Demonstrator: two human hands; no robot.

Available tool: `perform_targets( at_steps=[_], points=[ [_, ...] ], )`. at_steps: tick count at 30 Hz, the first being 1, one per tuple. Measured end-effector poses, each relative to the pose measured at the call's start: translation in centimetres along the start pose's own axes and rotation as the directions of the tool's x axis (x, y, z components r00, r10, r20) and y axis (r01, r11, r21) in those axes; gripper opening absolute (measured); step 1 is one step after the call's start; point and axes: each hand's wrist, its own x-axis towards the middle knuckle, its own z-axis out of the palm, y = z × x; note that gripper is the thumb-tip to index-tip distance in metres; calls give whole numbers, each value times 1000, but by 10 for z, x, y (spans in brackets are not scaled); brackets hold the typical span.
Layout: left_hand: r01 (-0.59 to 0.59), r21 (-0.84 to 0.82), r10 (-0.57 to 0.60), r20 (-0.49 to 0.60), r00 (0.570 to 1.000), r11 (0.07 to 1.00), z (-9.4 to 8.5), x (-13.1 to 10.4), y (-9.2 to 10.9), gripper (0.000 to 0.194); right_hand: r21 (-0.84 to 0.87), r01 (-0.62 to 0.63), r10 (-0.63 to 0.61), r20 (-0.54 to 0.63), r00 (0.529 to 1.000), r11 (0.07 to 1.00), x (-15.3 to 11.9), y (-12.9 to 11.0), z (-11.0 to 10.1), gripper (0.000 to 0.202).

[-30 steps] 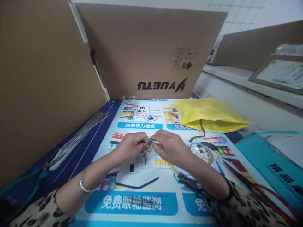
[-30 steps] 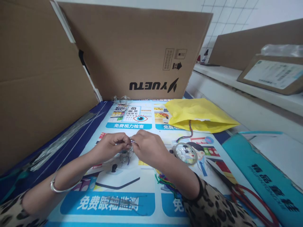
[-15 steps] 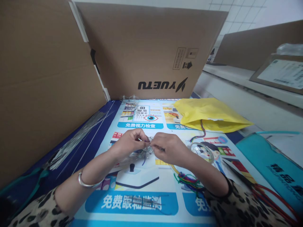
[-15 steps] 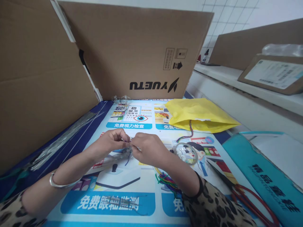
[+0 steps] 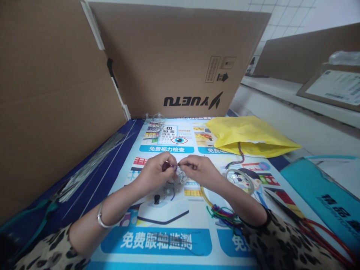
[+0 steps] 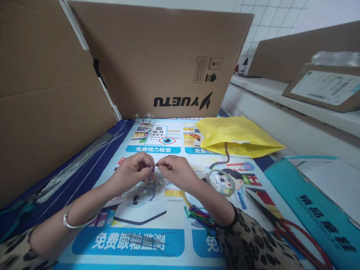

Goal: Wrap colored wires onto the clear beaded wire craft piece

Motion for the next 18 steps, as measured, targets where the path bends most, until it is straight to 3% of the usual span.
perform_targets(
  at_steps=[11, 18],
  points=[
    [-106, 17, 107, -65, 992, 994, 2, 0, -4, 9, 266, -122, 105, 78, 991, 956, -1, 0, 5, 13],
    [-135, 101, 139, -38, 990, 986, -1, 1, -6, 10, 175, -115, 113, 25, 993, 978, -1, -4, 5, 10]
  ],
)
